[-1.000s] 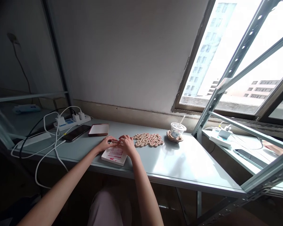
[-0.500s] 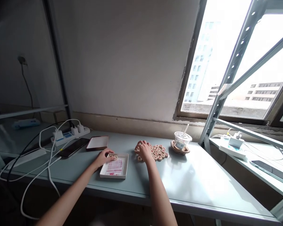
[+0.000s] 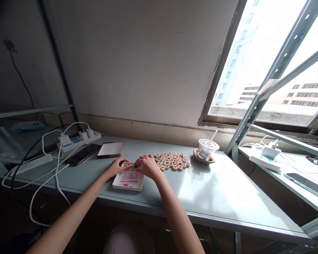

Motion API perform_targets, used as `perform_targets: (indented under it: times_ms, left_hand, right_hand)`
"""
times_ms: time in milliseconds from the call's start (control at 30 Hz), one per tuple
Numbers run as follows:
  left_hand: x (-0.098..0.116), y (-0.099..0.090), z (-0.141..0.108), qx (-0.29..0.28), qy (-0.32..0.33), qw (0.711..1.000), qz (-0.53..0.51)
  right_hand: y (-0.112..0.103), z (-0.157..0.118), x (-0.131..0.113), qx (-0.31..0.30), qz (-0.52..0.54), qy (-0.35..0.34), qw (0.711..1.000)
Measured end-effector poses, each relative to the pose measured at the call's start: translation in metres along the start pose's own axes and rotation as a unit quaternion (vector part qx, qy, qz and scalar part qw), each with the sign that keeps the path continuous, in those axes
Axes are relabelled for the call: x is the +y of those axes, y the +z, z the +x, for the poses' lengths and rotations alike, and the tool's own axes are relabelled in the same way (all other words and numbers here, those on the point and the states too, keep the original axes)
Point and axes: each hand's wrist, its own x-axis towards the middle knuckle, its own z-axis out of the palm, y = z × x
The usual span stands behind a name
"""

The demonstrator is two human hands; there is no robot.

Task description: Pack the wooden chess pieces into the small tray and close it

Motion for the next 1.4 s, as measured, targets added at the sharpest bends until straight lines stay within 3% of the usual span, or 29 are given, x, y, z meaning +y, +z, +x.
perform_targets:
  times_ms: [300,467,533,633,800,933,1033,1167,1267,1400]
  left_hand:
    - [0.003,-0.002,-0.002,0.0,0.005,1.0,0.011]
    - [0.004,-0.002,-0.001,0.021,-0.007,1.0,0.008]
    - [0.002,-0.001,0.0,0.045,-0.016,0.999,-0.013]
    - [-0.003,0.001,0.0,0.105,-0.026,0.994,-0.033]
    - [-0.01,0.001,0.001,0.186,-0.045,0.981,0.042]
    - [-0.008,-0.001,0.001,0.118,-0.095,0.988,0.037]
    - [-0.003,-0.003,-0.002,0.056,-0.091,0.993,0.055]
    - [0.003,-0.006,-0.004,0.042,-0.075,0.991,0.102]
    - [0.003,-0.006,-0.004,0.044,-0.07,0.991,0.109]
    - [0.0,-0.004,-0.003,0.045,-0.058,0.992,0.1]
  right_hand:
    - [-0.004,0.001,0.005,0.022,-0.006,0.011,1.0]
    - [-0.023,-0.012,0.039,0.103,-0.042,0.179,0.978]
    - [-0.026,-0.02,0.053,0.094,-0.084,0.236,0.964]
    - [-0.023,-0.028,0.066,0.065,-0.129,0.257,0.955]
    - [-0.013,-0.027,0.064,0.029,-0.143,0.261,0.954]
    - [-0.014,-0.024,0.058,0.012,-0.142,0.267,0.953]
    - [-0.016,-0.022,0.057,-0.012,-0.127,0.251,0.96]
    - [-0.015,-0.017,0.052,-0.002,-0.105,0.212,0.972]
    - [-0.018,-0.014,0.041,0.025,0.005,0.162,0.986]
    - [-0.026,-0.01,0.023,-0.044,0.169,0.075,0.982]
